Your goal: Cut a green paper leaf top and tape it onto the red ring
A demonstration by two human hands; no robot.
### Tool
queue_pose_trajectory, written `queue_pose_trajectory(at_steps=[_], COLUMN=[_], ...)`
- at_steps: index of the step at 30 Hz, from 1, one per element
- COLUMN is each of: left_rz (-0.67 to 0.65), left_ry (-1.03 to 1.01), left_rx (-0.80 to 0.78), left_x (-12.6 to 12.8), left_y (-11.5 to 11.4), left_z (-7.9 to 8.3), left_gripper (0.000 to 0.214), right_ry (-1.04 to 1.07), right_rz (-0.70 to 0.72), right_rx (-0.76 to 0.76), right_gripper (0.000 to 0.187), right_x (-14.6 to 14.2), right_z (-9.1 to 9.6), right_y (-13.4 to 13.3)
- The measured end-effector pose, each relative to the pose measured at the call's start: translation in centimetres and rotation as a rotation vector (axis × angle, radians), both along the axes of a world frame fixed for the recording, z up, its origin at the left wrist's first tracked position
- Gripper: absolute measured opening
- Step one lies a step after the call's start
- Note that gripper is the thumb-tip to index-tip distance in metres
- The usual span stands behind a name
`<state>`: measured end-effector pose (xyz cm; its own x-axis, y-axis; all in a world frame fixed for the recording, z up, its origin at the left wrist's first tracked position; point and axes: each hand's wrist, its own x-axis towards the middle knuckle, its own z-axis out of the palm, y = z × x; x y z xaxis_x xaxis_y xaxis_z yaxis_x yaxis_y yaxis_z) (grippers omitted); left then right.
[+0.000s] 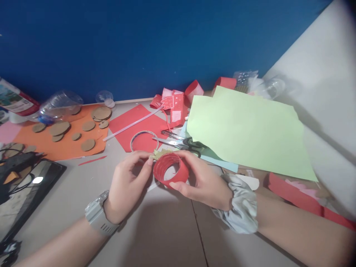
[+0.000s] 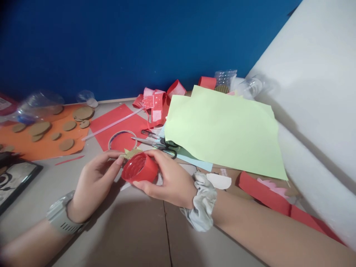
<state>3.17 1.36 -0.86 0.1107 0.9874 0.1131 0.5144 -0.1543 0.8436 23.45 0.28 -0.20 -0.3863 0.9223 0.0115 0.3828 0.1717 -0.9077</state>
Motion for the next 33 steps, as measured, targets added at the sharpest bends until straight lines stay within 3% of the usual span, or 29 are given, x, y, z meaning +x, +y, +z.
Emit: queue_pose_trajectory(at_steps=[22,33], left_rz=[0.003,-0.021], left_ry=[0.153,0.039], left_rx=[0.117,0.044], left_x=[-0.18,0.03], left_y=[0.00,-0.05], left_z=[0.00,0.16], left_gripper=[0.008,0.011], right_ry=[0.026,0.010], right_rz=[-0.001,0.012], right_rx=[-0.006,-0.016], right_gripper=[0.053,0.051], right_x=[0.06,0.01], right_z=[-0.19,0.07], right_y=[0.05,0.01])
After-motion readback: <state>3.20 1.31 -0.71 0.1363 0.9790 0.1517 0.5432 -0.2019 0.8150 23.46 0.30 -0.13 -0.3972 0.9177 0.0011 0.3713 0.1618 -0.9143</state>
